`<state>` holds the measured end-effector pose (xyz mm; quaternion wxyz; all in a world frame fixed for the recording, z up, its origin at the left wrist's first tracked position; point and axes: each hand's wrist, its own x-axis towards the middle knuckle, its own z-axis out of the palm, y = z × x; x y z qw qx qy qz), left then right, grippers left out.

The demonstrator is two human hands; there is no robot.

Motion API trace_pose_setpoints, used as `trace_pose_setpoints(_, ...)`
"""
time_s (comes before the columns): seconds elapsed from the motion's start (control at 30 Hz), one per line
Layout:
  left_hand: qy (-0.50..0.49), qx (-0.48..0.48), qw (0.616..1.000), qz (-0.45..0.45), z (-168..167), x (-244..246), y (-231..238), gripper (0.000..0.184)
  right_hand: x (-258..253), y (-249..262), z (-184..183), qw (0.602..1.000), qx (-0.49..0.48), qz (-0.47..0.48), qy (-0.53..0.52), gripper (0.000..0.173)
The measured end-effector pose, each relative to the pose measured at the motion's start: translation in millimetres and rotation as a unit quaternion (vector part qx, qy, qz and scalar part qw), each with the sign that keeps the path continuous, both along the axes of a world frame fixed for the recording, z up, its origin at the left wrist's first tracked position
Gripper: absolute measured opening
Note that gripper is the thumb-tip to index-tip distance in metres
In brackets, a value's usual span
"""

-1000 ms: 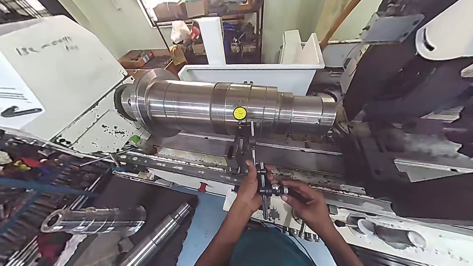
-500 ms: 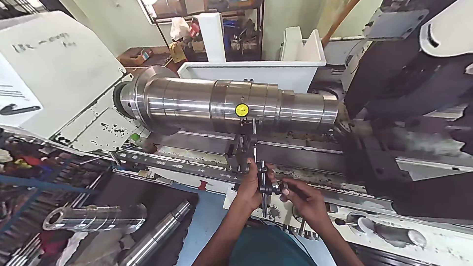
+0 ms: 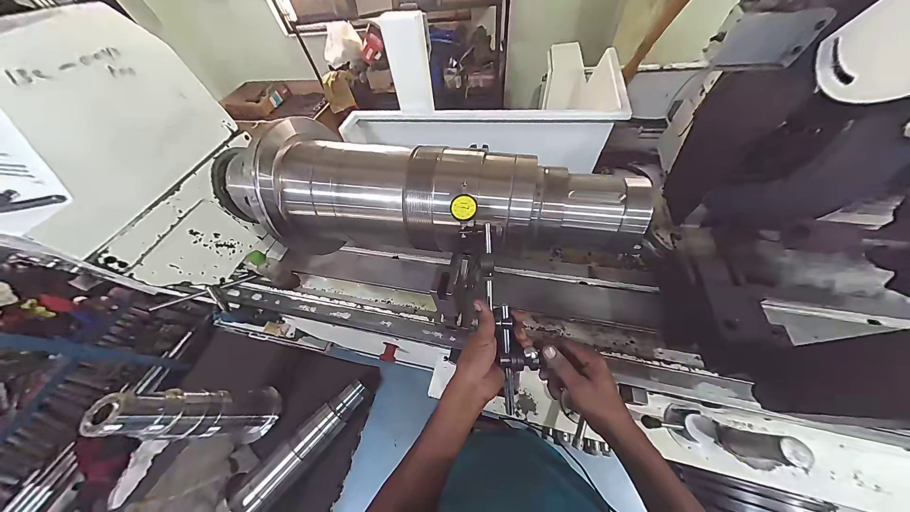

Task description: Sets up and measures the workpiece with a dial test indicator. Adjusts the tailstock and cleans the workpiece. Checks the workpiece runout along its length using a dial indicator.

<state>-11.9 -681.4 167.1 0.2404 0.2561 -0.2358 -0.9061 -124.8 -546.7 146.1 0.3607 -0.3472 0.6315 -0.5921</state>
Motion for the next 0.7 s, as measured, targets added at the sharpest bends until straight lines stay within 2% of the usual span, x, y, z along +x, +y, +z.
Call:
trace_pose_setpoints(0.2, -0.008, -0.004, 1.000, -0.001, 2, 0, 1, 0.069, 1, -1, -9, 0.997, -0.027, 0.002, 0.070, 0.030)
trace_pose_setpoints(0.33, -0.016, -0.007, 1.000, -0.002, 3, 0, 1, 0.070, 3, -10, -15, 0.988, 0.025, -0.042, 0.144, 0.039)
trace_pose_setpoints(0.4, -0.016, -0.004, 1.000, -0.002, 3, 0, 1, 0.070, 4, -16, -10, 0.985, 0.088, -0.060, 0.139, 0.044)
trace_pose_setpoints(0.5, -0.014, -0.002, 1.000, -0.003, 2, 0, 0, 0.070, 3, -20, 1, 0.986, 0.141, -0.048, 0.071, 0.048)
trace_pose_setpoints(0.6, -0.021, -0.008, 1.000, -0.003, 3, -1, 0, 0.070, 4, -18, 2, 0.994, 0.105, -0.036, 0.011, 0.046)
trace_pose_setpoints(0.63, -0.021, -0.009, 1.000, -0.002, 3, -1, 0, 0.070, 4, -16, -1, 0.996, 0.076, -0.033, 0.018, 0.045)
trace_pose_setpoints(0.7, -0.014, -0.004, 1.000, -0.003, 2, 0, 0, 0.069, 4, -12, -16, 0.995, 0.003, -0.018, 0.097, 0.051)
